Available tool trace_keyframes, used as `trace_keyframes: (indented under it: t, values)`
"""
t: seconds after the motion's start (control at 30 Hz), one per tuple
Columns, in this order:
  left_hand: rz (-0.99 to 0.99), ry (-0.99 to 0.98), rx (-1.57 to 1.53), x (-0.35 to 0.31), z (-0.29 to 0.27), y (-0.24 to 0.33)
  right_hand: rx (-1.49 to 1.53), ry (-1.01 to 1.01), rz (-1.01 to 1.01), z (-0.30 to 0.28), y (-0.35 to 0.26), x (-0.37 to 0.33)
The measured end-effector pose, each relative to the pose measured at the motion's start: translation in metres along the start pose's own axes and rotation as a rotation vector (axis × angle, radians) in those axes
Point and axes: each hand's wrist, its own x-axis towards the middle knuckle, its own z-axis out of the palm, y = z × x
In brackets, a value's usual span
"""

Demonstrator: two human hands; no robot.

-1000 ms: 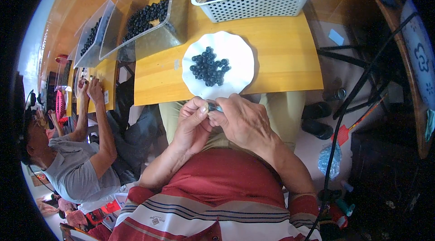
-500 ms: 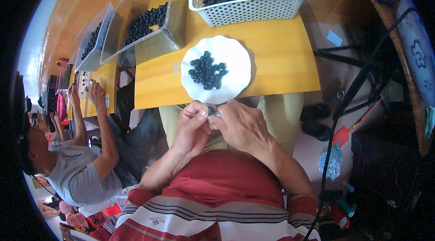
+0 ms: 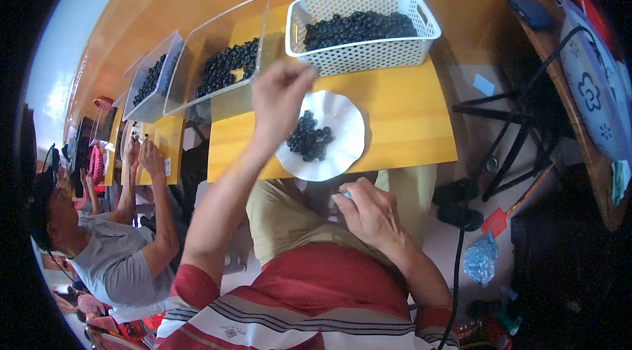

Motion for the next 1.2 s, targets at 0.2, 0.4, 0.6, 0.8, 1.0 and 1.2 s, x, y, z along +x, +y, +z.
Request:
trace_keyframes:
  t: [0.2, 0.4, 0.6, 0.8, 1.0, 1.2]
  values:
    - [0.218, -0.107, 0.288, 0.043, -0.001, 0.003, 0.038, 0.021, 0.053, -0.016, 0.004, -0.002]
    - [0.193, -0.509, 0.481, -0.024, -0.025, -0.040, 0.058, -0.001, 0.157, -0.019, 0.020, -0.016]
    - [0.407, -0.639, 0.696, -0.040, -0.020, -0.036, 0.097, -0.027, 0.145, -0.015, 0.016, -0.008]
    - [0.373, -0.749, 0.751, -0.041, -0.016, -0.032, 0.114, -0.025, 0.143, -0.010, 0.016, -0.009]
    - [0.421, -0.605, 0.514, -0.046, -0.016, -0.026, 0.139, -0.059, 0.238, -0.013, 0.014, -0.010]
    - [-0.076, -0.499, -0.087, -0.060, -0.027, -0.019, 0.154, -0.012, 0.252, -0.014, 0.011, 0.001]
